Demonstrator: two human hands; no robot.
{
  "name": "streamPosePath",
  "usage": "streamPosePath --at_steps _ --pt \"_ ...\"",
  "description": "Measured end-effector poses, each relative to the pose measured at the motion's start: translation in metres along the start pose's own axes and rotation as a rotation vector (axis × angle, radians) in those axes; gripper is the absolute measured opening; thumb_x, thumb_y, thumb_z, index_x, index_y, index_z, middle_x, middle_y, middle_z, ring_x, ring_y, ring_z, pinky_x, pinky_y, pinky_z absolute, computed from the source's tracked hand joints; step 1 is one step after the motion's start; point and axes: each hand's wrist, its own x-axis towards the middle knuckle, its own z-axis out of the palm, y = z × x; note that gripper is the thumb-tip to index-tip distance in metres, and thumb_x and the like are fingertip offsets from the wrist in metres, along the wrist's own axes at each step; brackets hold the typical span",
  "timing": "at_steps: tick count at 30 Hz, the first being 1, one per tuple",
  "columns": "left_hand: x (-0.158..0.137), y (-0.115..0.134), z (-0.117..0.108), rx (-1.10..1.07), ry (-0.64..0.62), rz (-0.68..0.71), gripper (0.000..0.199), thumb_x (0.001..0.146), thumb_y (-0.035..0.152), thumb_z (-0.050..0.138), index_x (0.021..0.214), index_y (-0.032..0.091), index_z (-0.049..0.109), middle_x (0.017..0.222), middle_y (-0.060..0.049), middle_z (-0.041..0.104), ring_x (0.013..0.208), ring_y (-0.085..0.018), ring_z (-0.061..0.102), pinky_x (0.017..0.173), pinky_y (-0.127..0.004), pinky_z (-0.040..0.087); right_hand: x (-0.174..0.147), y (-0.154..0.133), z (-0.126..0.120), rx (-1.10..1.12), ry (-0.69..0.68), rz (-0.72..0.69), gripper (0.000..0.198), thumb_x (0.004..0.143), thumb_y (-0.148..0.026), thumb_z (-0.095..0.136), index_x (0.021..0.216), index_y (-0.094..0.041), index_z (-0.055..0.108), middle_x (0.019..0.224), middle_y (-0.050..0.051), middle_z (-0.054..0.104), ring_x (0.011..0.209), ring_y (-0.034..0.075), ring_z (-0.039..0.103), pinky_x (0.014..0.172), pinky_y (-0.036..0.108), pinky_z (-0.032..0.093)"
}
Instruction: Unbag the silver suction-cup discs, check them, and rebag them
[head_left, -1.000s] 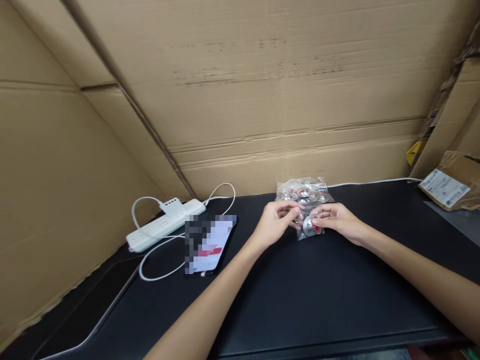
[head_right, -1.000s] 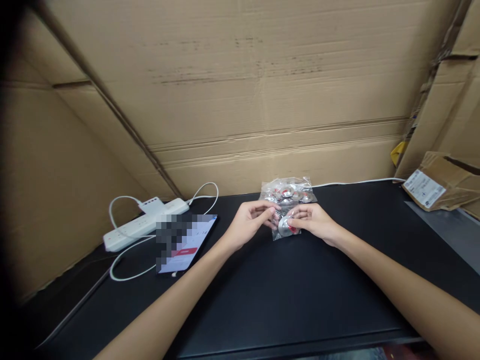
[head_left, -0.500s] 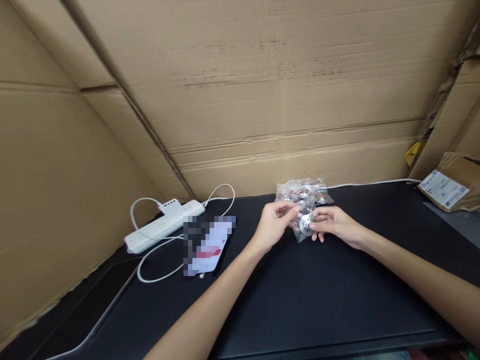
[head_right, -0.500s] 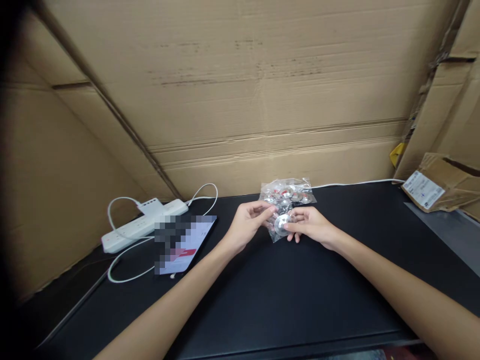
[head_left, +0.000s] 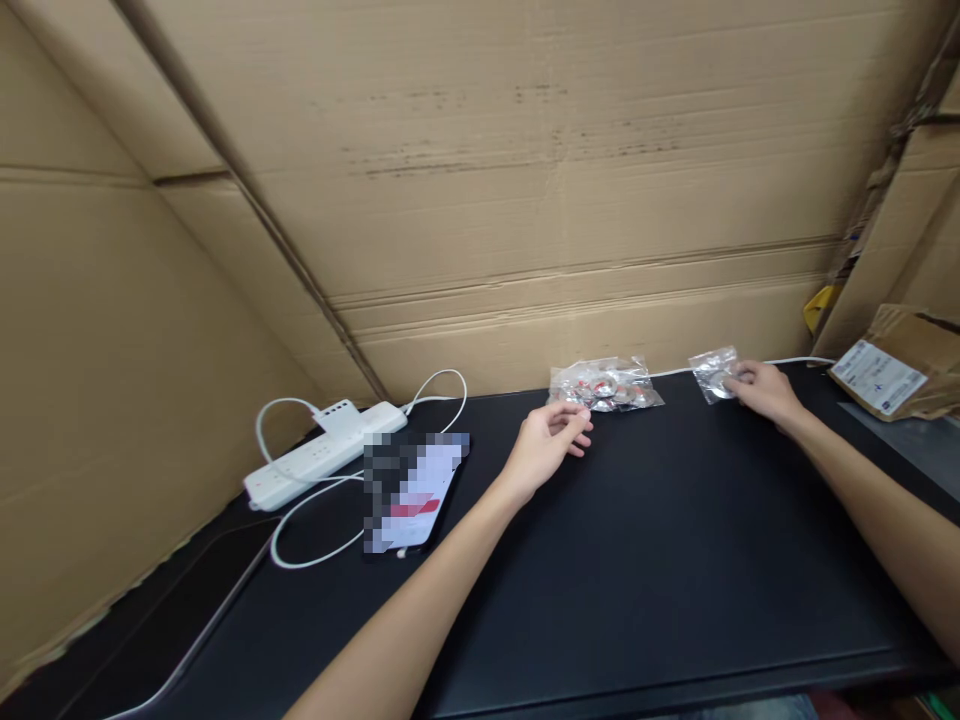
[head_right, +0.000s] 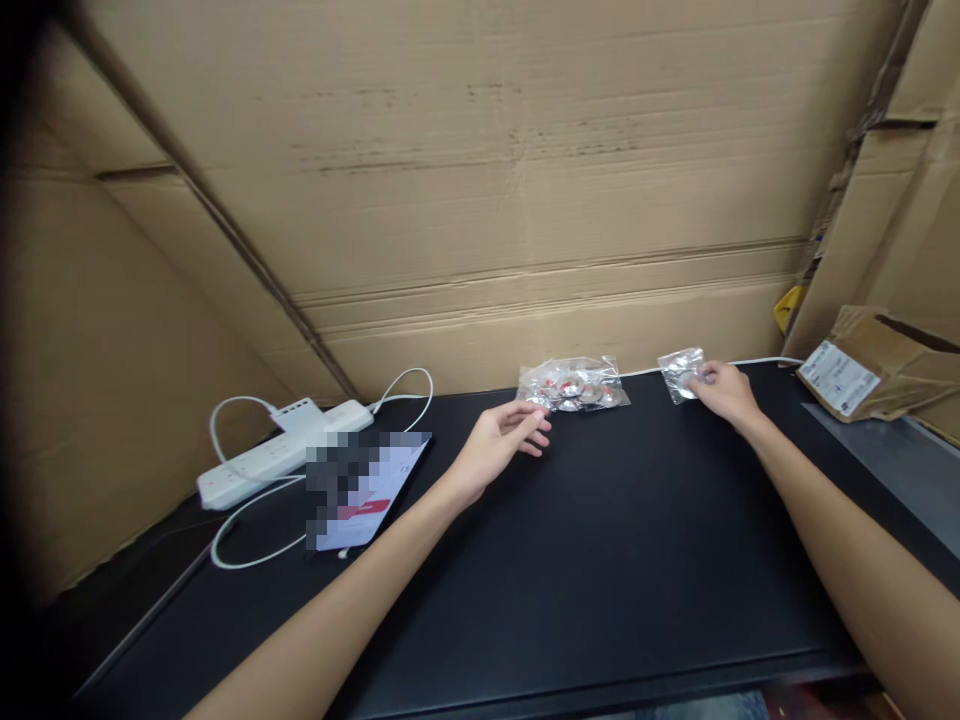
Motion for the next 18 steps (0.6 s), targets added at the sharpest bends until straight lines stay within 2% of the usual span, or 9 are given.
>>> streamPosePath --at_steps 3,6,11,15,18 --pt "0.0 -0.001 0.0 0.023 -0.007 -0.011 0.031 0.085 0.039 0.067 0.098 0.011 0.066 0.087 -0.011 0.069 0.07 -0.017 0.068 0.062 -0.029 0.057 0.012 0.021 -0.006 -0.16 0.061 -0.003 0.041 0.073 -0.037 0.066 0.103 -0.01 0.072 0.09 0.019 0.073 0.088 0.036 0.069 0.078 0.042 0.05" --pt "-0.001 0.0 0.001 0.043 -0.02 -0.008 0.026 0.084 0.034 0.067 0.096 0.011 0.066 0.085 -0.01 0.069 0.07 -0.016 0.068 0.063 -0.028 0.056 0.016 0.031 -0.003 -0.305 0.058 -0.072 0.042 0.077 -0.039 0.061 0.109 -0.013 0.073 0.1 0.019 0.073 0.102 0.038 0.066 0.084 0.04 0.048" --pt "-0.001 0.0 0.002 0.065 -0.026 -0.013 0.018 0.085 0.024 0.064 0.098 0.011 0.065 0.084 -0.008 0.069 0.069 -0.015 0.068 0.063 -0.028 0.055 0.015 0.035 0.007 -0.405 0.045 -0.125 0.047 0.082 -0.042 0.055 0.114 -0.01 0.071 0.109 0.023 0.067 0.103 0.039 0.064 0.085 0.042 0.048" --pt "0.0 -0.002 0.002 0.068 -0.028 -0.008 0.017 0.085 0.023 0.063 0.097 0.011 0.066 0.083 -0.008 0.069 0.068 -0.015 0.068 0.063 -0.028 0.055 0.012 0.037 0.009 -0.448 0.178 -0.175 0.054 0.085 -0.046 0.052 0.122 -0.008 0.064 0.113 0.025 0.06 0.105 0.037 0.061 0.085 0.042 0.048" --pt "0.0 -0.002 0.002 0.07 -0.031 0.002 0.016 0.085 0.022 0.063 0.097 0.011 0.065 0.083 -0.008 0.069 0.068 -0.015 0.068 0.063 -0.028 0.055 0.012 0.041 0.009 -0.471 0.254 -0.281 0.046 0.085 -0.045 0.051 0.114 -0.011 0.066 0.106 0.02 0.061 0.104 0.034 0.06 0.086 0.04 0.047"
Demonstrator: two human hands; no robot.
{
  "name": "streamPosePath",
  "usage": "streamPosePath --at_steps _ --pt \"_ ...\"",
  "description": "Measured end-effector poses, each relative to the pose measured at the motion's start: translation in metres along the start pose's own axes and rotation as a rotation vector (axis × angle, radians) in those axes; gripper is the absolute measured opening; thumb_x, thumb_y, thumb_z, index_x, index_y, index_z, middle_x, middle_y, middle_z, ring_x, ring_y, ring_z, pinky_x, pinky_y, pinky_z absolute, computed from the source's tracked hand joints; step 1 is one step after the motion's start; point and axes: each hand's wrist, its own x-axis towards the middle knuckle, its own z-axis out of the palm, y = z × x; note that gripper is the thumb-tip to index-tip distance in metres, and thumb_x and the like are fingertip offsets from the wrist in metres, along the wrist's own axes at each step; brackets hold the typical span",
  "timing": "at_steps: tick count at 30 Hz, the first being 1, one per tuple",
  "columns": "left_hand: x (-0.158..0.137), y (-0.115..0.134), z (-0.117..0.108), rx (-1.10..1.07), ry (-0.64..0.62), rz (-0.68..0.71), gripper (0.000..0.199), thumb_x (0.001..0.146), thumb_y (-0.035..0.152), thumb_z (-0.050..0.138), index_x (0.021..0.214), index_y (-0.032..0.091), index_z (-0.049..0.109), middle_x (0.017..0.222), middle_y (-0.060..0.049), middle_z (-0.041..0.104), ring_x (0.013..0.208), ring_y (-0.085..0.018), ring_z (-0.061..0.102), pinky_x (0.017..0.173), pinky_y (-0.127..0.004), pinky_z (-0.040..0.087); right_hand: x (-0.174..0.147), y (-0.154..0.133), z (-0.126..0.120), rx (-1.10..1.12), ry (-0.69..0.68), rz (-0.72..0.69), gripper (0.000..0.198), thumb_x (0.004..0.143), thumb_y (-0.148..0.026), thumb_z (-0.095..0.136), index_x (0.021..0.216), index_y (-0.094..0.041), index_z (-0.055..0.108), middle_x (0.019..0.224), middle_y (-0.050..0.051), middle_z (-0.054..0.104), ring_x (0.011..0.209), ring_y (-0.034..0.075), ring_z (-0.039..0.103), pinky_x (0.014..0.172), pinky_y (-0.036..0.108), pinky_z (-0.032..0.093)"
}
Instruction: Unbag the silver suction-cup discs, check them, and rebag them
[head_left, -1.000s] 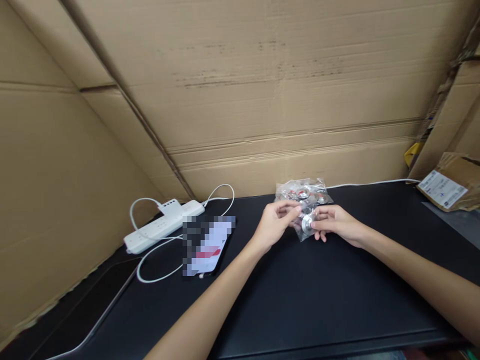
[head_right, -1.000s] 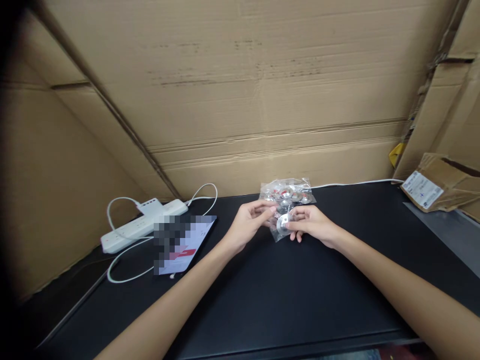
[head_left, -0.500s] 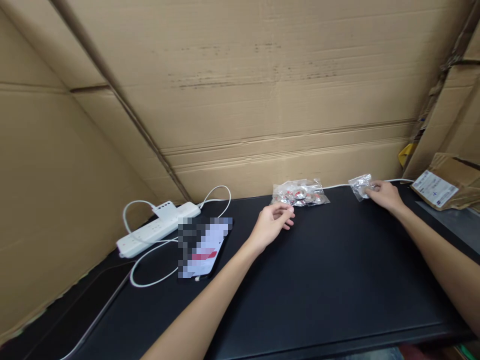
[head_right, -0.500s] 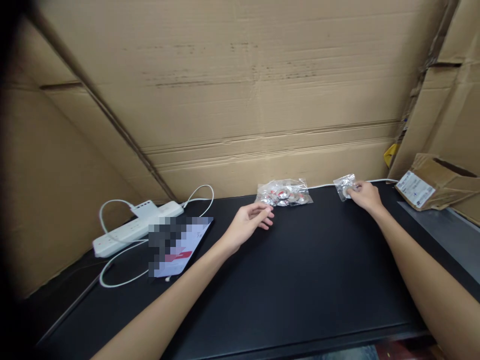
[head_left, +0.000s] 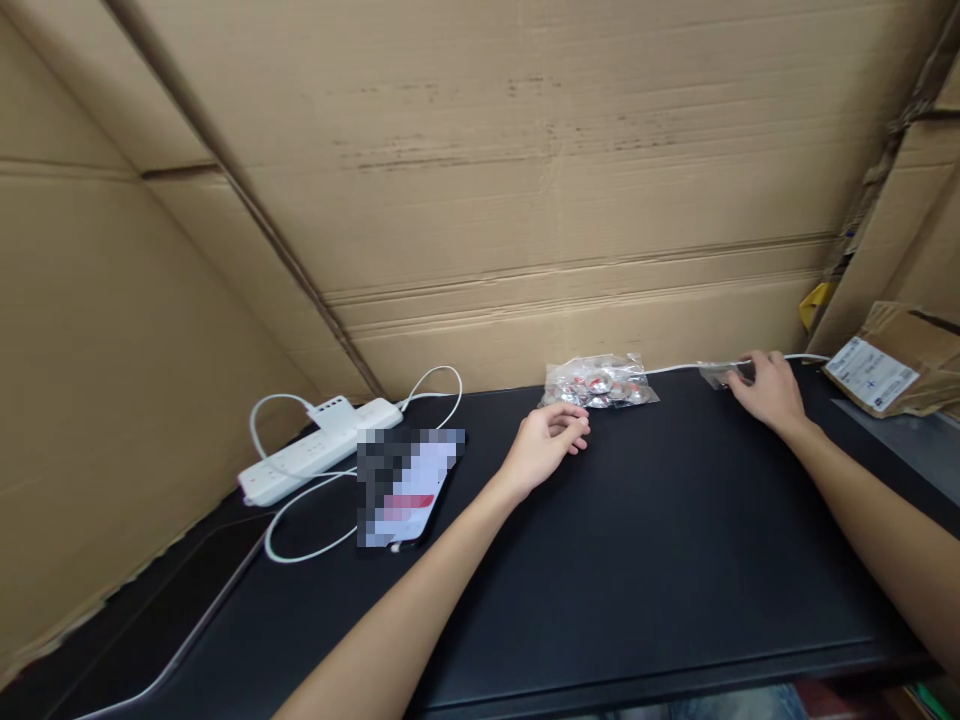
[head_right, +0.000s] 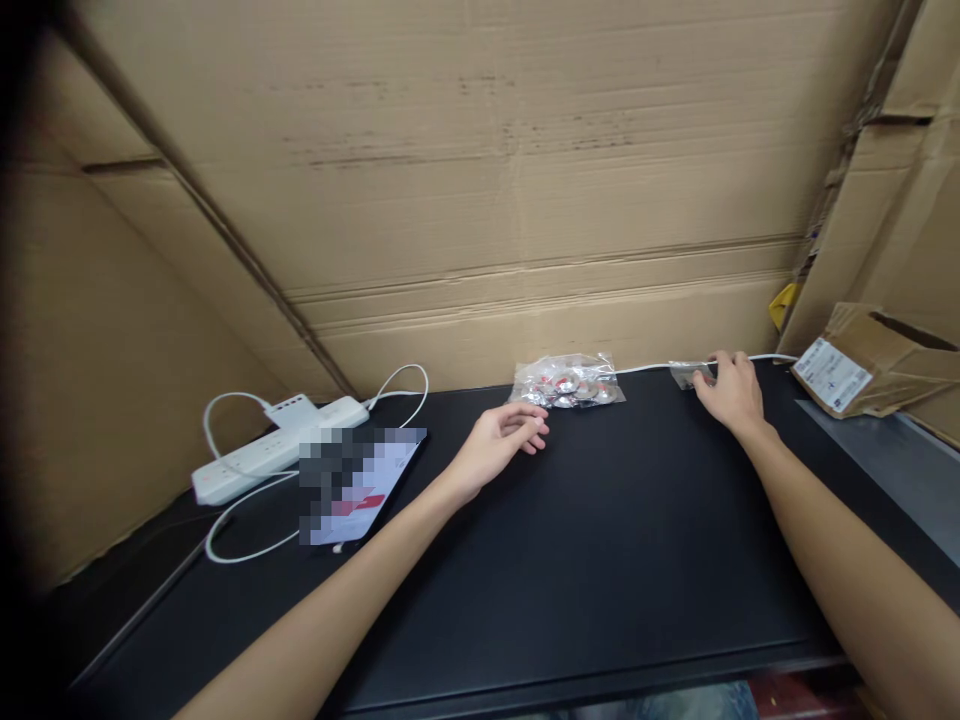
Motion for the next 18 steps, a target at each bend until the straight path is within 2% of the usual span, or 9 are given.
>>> streamPosePath --at_steps 4,6,9,14,16,18 --pt "-0.001 0.002 0.0 0.009 -0.005 -0.014 0.015 0.085 0.021 0.062 0.097 0.011 0.065 0.083 -0.008 0.069 0.068 -0.015 0.068 0.064 -0.027 0.054 0.003 0.005 0.006 -0.008 -0.066 -0.091 0.033 0.085 -0.041 0.052 0.093 -0.015 0.069 0.089 0.015 0.064 0.092 0.03 0.061 0.084 0.039 0.047" --pt "-0.001 0.002 0.0 0.012 -0.009 -0.018 0.015 0.085 0.021 0.062 0.097 0.012 0.065 0.084 -0.008 0.069 0.068 -0.015 0.068 0.064 -0.027 0.054 0.004 0.006 0.008 -0.001 -0.081 -0.102 0.031 0.085 -0.041 0.052 0.09 -0.016 0.069 0.086 0.013 0.065 0.087 0.028 0.061 0.082 0.038 0.047" --pt "-0.001 0.001 0.0 0.018 -0.012 -0.014 0.015 0.085 0.021 0.061 0.097 0.012 0.065 0.084 -0.007 0.069 0.069 -0.014 0.068 0.064 -0.027 0.054 0.003 0.004 0.006 0.0 -0.072 -0.109 0.033 0.087 -0.041 0.05 0.093 -0.015 0.069 0.089 0.014 0.067 0.087 0.029 0.061 0.08 0.038 0.047" --pt "0.0 -0.002 0.001 0.039 -0.013 -0.001 0.016 0.085 0.023 0.061 0.097 0.013 0.065 0.083 -0.007 0.069 0.069 -0.015 0.068 0.065 -0.028 0.055 -0.005 -0.014 -0.005 -0.033 0.055 -0.138 0.039 0.089 -0.041 0.046 0.104 -0.012 0.069 0.102 0.02 0.066 0.097 0.035 0.058 0.082 0.045 0.046" --pt "-0.001 -0.002 0.001 0.087 -0.011 0.016 0.016 0.085 0.024 0.061 0.096 0.014 0.065 0.083 -0.007 0.069 0.071 -0.017 0.068 0.066 -0.029 0.055 -0.009 -0.028 -0.008 -0.019 0.084 -0.212 0.04 0.091 -0.039 0.046 0.109 -0.011 0.068 0.108 0.021 0.065 0.102 0.036 0.057 0.086 0.048 0.046" --pt "-0.003 -0.001 0.003 0.203 0.006 0.067 0.016 0.086 0.026 0.06 0.096 0.015 0.066 0.084 -0.007 0.07 0.076 -0.018 0.068 0.068 -0.031 0.055 -0.016 -0.047 -0.01 0.045 0.086 -0.348 0.042 0.093 -0.038 0.045 0.118 -0.01 0.064 0.119 0.021 0.063 0.112 0.036 0.055 0.096 0.05 0.044"
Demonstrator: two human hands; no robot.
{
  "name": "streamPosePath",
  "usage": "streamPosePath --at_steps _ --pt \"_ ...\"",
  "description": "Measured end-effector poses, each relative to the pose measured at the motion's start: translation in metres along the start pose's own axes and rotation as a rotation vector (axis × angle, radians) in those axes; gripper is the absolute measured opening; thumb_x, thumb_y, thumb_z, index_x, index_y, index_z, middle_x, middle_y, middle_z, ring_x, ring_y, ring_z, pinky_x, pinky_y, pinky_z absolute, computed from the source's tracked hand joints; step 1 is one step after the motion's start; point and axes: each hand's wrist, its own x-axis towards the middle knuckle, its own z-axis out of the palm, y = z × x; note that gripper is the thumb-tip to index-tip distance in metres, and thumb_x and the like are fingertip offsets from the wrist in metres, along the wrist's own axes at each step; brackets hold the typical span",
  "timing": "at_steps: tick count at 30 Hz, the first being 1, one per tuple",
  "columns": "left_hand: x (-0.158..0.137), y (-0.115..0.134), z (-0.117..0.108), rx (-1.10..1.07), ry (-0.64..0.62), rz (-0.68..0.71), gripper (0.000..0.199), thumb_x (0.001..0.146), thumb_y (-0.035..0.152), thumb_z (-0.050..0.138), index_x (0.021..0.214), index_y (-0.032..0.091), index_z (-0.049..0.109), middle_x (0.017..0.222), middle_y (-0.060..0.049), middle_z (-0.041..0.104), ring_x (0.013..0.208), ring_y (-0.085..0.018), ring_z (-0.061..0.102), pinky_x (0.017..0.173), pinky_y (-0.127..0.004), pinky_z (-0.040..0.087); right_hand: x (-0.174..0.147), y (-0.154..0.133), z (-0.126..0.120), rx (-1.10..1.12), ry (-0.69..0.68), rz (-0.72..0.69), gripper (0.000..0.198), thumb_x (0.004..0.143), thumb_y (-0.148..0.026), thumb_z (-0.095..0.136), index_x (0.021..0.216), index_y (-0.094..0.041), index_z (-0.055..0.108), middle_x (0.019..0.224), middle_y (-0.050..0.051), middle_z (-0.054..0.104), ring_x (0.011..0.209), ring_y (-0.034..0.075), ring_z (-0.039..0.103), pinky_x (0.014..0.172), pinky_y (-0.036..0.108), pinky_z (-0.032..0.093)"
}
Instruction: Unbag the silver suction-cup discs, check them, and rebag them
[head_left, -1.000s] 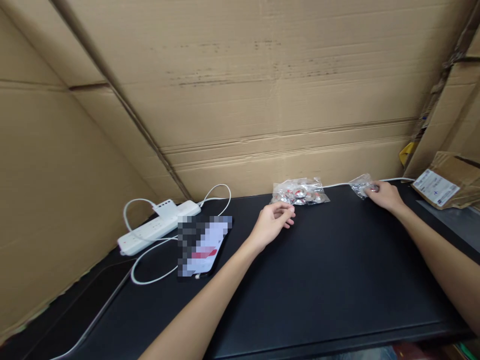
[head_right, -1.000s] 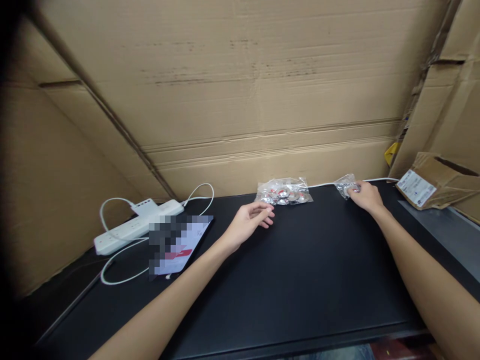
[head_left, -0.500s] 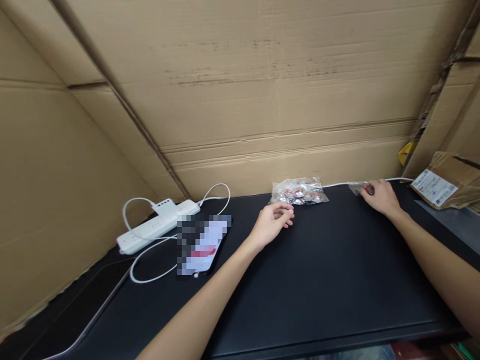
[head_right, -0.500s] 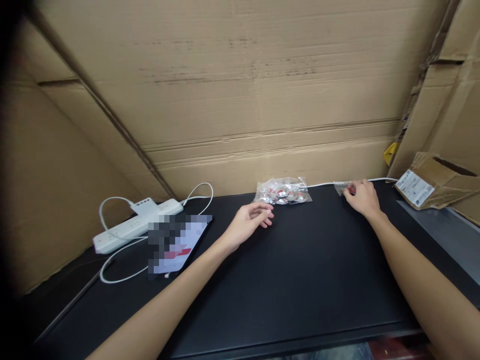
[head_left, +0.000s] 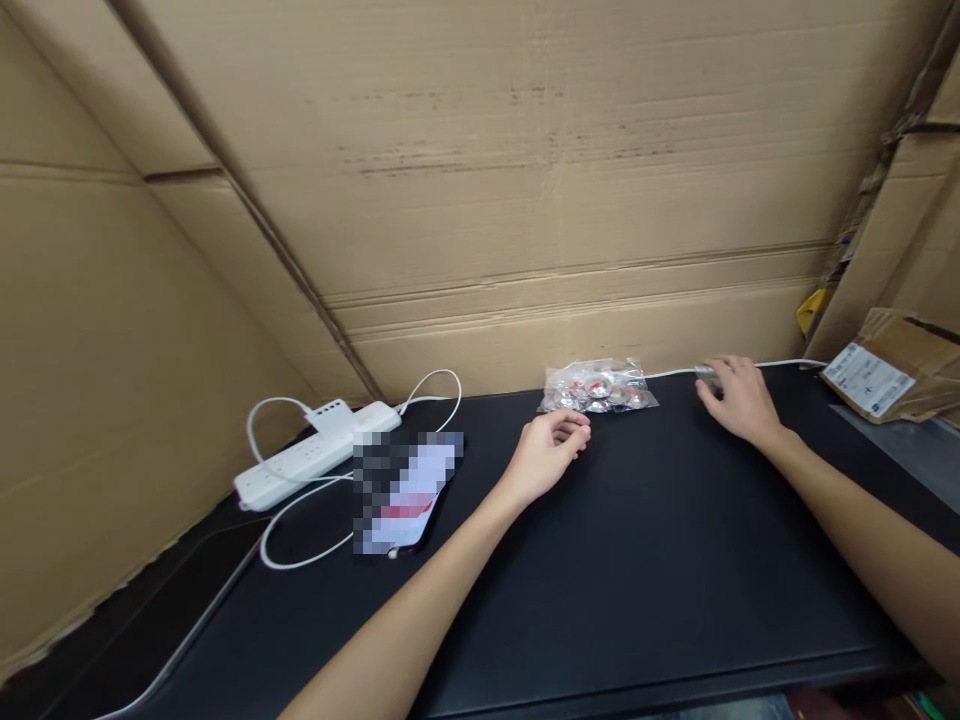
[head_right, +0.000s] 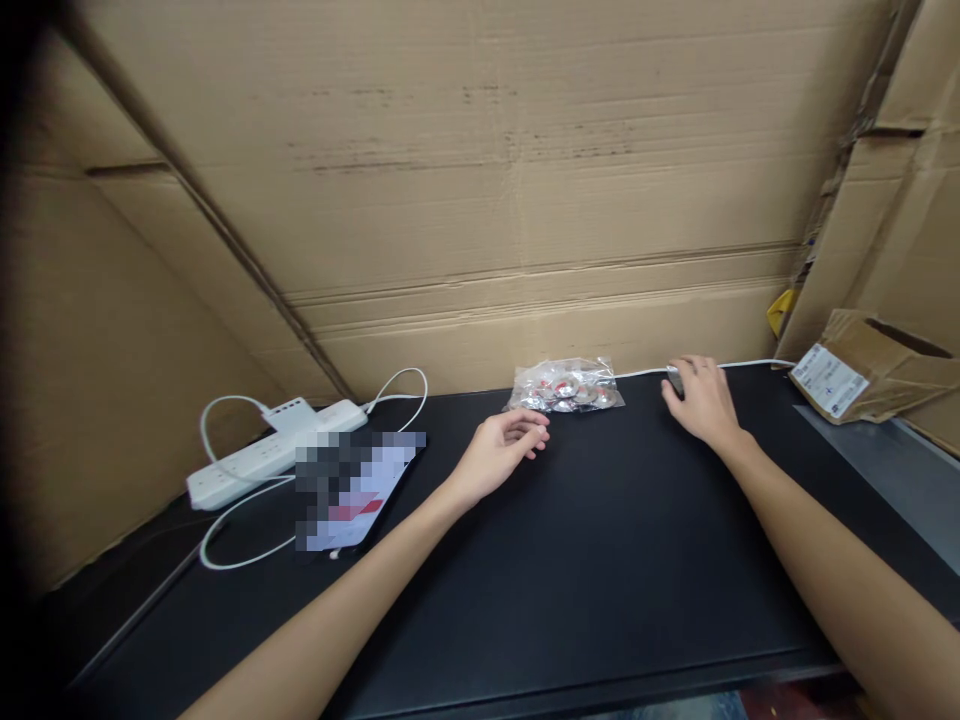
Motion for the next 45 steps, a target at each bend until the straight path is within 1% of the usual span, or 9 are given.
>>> streamPosePath --at_steps 5,8,14,21,26,31,34,38,45 --pt "-0.008 0.003 0.003 0.464 0.055 0.248 0.017 0.089 0.025 0.057 0.101 0.018 0.068 0.1 -0.007 0.071 0.1 -0.024 0.063 0.09 -0.04 0.05 -0.006 -0.057 0.001 0.208 -0.179 -0.241 0.05 0.098 -0.039 0.042 0.14 -0.013 0.049 0.147 0.018 0.047 0.135 0.032 0.044 0.111 0.048 0.038" --pt "-0.011 0.002 0.006 0.592 0.022 0.302 0.02 0.089 0.025 0.058 0.106 0.018 0.067 0.106 -0.008 0.068 0.108 -0.026 0.058 0.096 -0.042 0.047 -0.01 -0.076 0.002 0.294 -0.31 -0.289 0.05 0.099 -0.036 0.041 0.144 -0.017 0.042 0.145 0.016 0.051 0.135 0.029 0.047 0.11 0.046 0.04" --pt "-0.01 0.0 0.007 0.643 -0.015 0.266 0.02 0.09 0.027 0.057 0.105 0.018 0.067 0.104 -0.008 0.067 0.106 -0.026 0.056 0.096 -0.043 0.047 -0.012 -0.08 -0.003 0.39 -0.337 -0.136 0.048 0.093 -0.033 0.052 0.138 -0.017 0.044 0.122 0.017 0.064 0.116 0.03 0.061 0.097 0.046 0.051" --pt "-0.011 -0.001 0.006 0.632 -0.021 0.286 0.021 0.091 0.029 0.056 0.106 0.018 0.066 0.105 -0.009 0.066 0.108 -0.028 0.055 0.097 -0.045 0.046 -0.009 -0.082 -0.007 0.56 -0.282 -0.256 0.016 0.091 -0.021 0.055 0.105 -0.02 0.064 0.104 0.01 0.067 0.097 0.025 0.065 0.087 0.04 0.053" --pt "-0.015 0.003 0.01 0.665 0.006 0.393 0.036 0.092 0.032 0.056 0.126 0.021 0.059 0.127 -0.01 0.059 0.126 -0.03 0.047 0.108 -0.048 0.039 -0.011 -0.089 -0.01 0.67 -0.28 -0.318 0.021 0.09 -0.018 0.057 0.109 -0.021 0.066 0.107 0.008 0.068 0.098 0.023 0.065 0.089 0.04 0.052" --pt "-0.017 0.002 0.011 0.753 -0.073 0.437 0.058 0.092 0.045 0.055 0.146 0.027 0.043 0.157 -0.009 0.035 0.148 -0.036 0.017 0.118 -0.057 0.019 -0.013 -0.102 -0.016 0.698 -0.303 -0.379 0.012 0.091 -0.021 0.059 0.101 -0.021 0.065 0.1 0.006 0.068 0.096 0.022 0.063 0.088 0.039 0.05" --pt "-0.016 -0.004 0.008 0.775 -0.117 0.394 0.058 0.095 0.053 0.046 0.148 0.029 0.042 0.16 -0.007 0.03 0.15 -0.036 0.011 0.119 -0.059 0.013 -0.013 -0.108 -0.02 0.658 -0.302 -0.367 0.006 0.09 -0.024 0.06 0.094 -0.021 0.062 0.094 0.006 0.066 0.092 0.022 0.061 0.084 0.038 0.05" --pt "-0.009 -0.013 0.001 0.781 -0.118 0.348 0.06 0.097 0.056 0.04 0.15 0.028 0.037 0.161 -0.006 0.027 0.151 -0.033 0.008 0.12 -0.056 0.008 -0.013 -0.109 -0.024 0.586 -0.306 -0.344 0.017 0.09 -0.028 0.062 0.105 -0.021 0.061 0.09 0.005 0.065 0.089 0.022 0.059 0.081 0.038 0.05" --pt "0.002 -0.026 -0.015 0.81 -0.072 0.276 0.065 0.097 0.057 0.039 0.152 0.025 0.032 0.163 -0.008 0.022 0.152 -0.032 0.005 0.12 -0.057 0.006 -0.012 -0.11 -0.035 0.64 -0.358 -0.454 0.015 0.092 -0.031 0.059 0.102 -0.024 0.068 0.079 0.002 0.062 0.081 0.02 0.058 0.078 0.036 0.049"
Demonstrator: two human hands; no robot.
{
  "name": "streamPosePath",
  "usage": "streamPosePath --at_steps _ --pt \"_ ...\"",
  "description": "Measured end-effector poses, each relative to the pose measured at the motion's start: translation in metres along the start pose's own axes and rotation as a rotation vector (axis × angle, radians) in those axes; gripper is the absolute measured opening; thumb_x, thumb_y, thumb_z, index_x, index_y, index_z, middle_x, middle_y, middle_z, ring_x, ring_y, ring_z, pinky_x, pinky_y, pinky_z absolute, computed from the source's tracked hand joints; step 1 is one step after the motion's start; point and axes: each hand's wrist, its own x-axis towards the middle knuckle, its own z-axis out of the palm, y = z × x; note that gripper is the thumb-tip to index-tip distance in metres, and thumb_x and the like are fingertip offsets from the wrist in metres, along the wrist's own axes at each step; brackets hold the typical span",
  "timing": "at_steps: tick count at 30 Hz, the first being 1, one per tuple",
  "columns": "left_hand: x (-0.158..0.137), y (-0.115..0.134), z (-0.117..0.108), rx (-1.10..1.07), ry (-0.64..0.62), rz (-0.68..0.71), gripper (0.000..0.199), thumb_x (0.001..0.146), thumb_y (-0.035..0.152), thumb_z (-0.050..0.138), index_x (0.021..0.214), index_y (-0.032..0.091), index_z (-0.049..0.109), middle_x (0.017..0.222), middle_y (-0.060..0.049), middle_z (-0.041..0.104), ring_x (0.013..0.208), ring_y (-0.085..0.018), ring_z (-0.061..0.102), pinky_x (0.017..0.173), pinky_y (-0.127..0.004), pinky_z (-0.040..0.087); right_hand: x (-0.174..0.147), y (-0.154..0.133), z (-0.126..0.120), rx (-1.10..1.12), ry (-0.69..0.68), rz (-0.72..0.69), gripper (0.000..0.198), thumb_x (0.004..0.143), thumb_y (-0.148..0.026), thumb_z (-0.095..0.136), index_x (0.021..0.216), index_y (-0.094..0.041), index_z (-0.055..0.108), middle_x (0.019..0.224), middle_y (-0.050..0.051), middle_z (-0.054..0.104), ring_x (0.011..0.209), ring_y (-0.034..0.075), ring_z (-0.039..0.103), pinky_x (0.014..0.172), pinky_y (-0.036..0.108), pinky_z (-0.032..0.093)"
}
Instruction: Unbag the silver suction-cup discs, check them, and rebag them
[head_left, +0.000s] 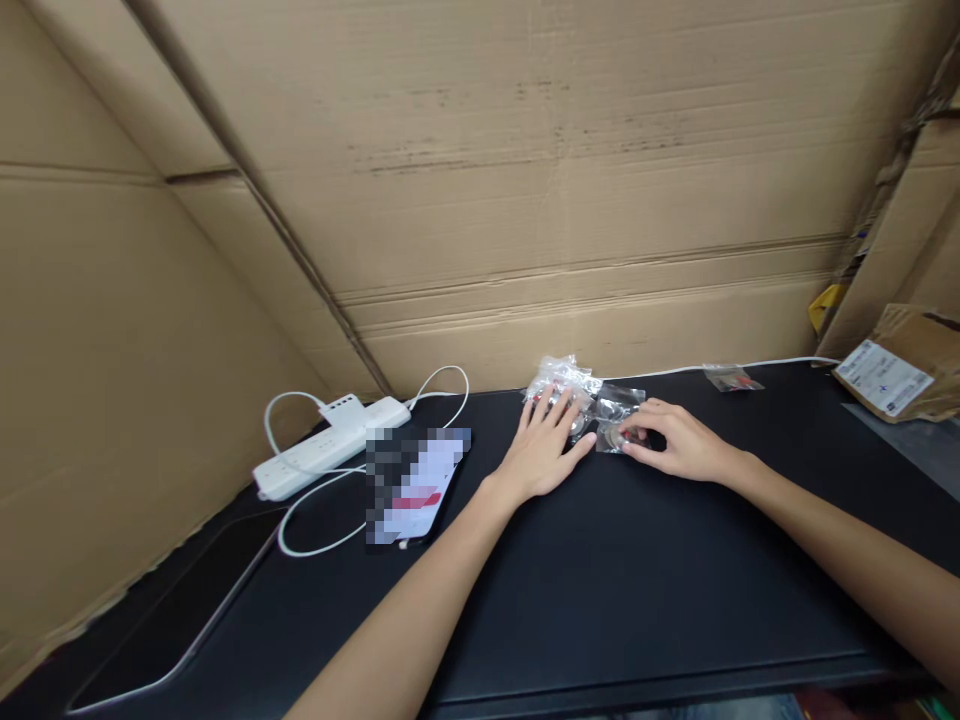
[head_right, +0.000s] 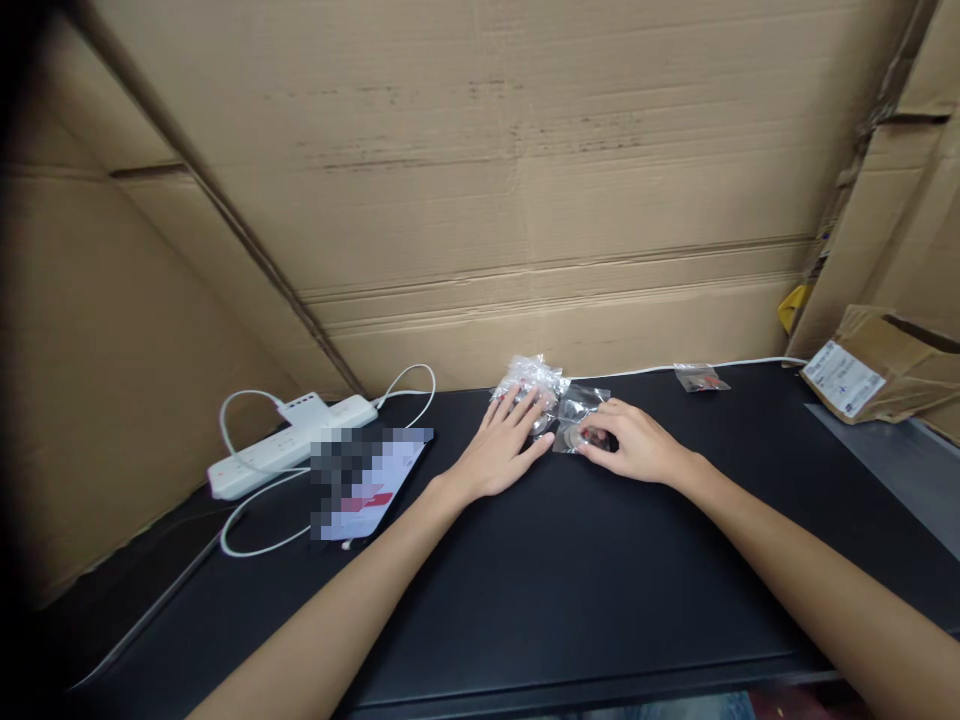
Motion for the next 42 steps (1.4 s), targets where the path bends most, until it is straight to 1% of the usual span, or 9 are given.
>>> streamPosePath --at_steps 4,8,13,19,24,27,32,37,42 --pt "-0.001 0.002 -0.003 0.006 0.05 0.032 0.055 0.096 0.052 0.044 0.144 0.026 0.044 0.161 -0.007 0.029 0.151 -0.031 0.01 0.12 -0.055 0.012 0.001 -0.006 0.0 0.005 0.093 0.013 0.014 0.093 -0.029 0.056 0.098 -0.023 0.068 0.082 0.004 0.062 0.082 0.021 0.058 0.079 0.037 0.049" --pt "0.0 0.011 -0.005 0.0 0.187 0.051 0.036 0.096 0.04 0.049 0.124 0.019 0.06 0.15 -0.011 0.043 0.146 -0.031 0.024 0.118 -0.052 0.023 0.002 -0.007 0.004 -0.069 0.226 0.07 0.019 0.095 -0.024 0.052 0.108 -0.023 0.065 0.099 0.009 0.064 0.097 0.026 0.057 0.088 0.043 0.049" --pt "0.001 0.026 -0.011 -0.018 0.252 0.067 0.023 0.093 0.029 0.052 0.109 0.018 0.063 0.121 -0.011 0.06 0.125 -0.03 0.045 0.109 -0.048 0.036 0.0 -0.002 0.012 -0.171 0.155 0.104 0.029 0.094 -0.021 0.05 0.121 -0.022 0.059 0.116 0.012 0.062 0.108 0.03 0.054 0.092 0.049 0.048" --pt "-0.004 0.048 -0.012 -0.006 0.184 -0.021 0.021 0.092 0.035 0.053 0.083 0.018 0.063 0.089 -0.011 0.064 0.098 -0.032 0.054 0.089 -0.048 0.044 -0.001 0.003 0.021 -0.169 0.147 0.152 0.031 0.096 -0.02 0.044 0.124 -0.02 0.057 0.109 0.013 0.062 0.102 0.029 0.055 0.089 0.049 0.048" --pt "-0.008 0.055 -0.007 -0.105 0.108 -0.074 0.032 0.09 0.047 0.056 0.075 0.019 0.061 0.072 -0.008 0.063 0.08 -0.029 0.06 0.077 -0.043 0.046 0.001 0.014 0.024 0.056 0.184 0.332 0.011 0.085 -0.02 0.057 0.091 -0.021 0.066 0.077 0.004 0.063 0.075 0.021 0.058 0.072 0.037 0.051" --pt "-0.007 0.057 -0.007 -0.188 0.111 -0.092 0.032 0.087 0.05 0.06 0.076 0.019 0.061 0.074 -0.008 0.063 0.076 -0.028 0.06 0.069 -0.038 0.046 0.004 0.013 0.018 0.331 0.202 0.386 0.009 0.084 -0.026 0.059 0.081 -0.02 0.065 0.075 0.003 0.065 0.068 0.018 0.06 0.063 0.032 0.049" --pt "-0.003 0.054 -0.012 -0.511 0.043 -0.127 0.024 0.086 0.043 0.062 0.084 0.019 0.063 0.073 -0.002 0.063 0.065 -0.018 0.056 0.06 -0.03 0.042 0.009 -0.009 0.003 0.741 0.32 0.453 0.019 0.081 -0.038 0.067 0.084 -0.02 0.062 0.082 0.004 0.069 0.073 0.018 0.065 0.073 0.035 0.054" --pt "0.002 0.045 -0.013 -0.931 -0.065 -0.15 0.021 0.084 0.036 0.066 0.092 0.017 0.063 0.079 -0.003 0.067 0.068 -0.017 0.062 0.061 -0.027 0.046 0.011 -0.026 -0.008 0.92 0.305 0.495 0.02 0.08 -0.037 0.07 0.083 -0.019 0.061 0.087 0.007 0.073 0.075 0.018 0.067 0.081 0.038 0.054" --pt "0.007 0.035 -0.015 -1.032 0.039 -0.209 0.018 0.079 0.03 0.072 0.081 0.016 0.062 0.068 -0.001 0.063 0.06 -0.013 0.059 0.062 -0.028 0.049 0.011 -0.028 -0.016 1.117 0.255 0.541 0.018 0.078 -0.032 0.074 0.08 -0.019 0.062 0.095 0.01 0.075 0.091 0.023 0.07 0.095 0.043 0.05"
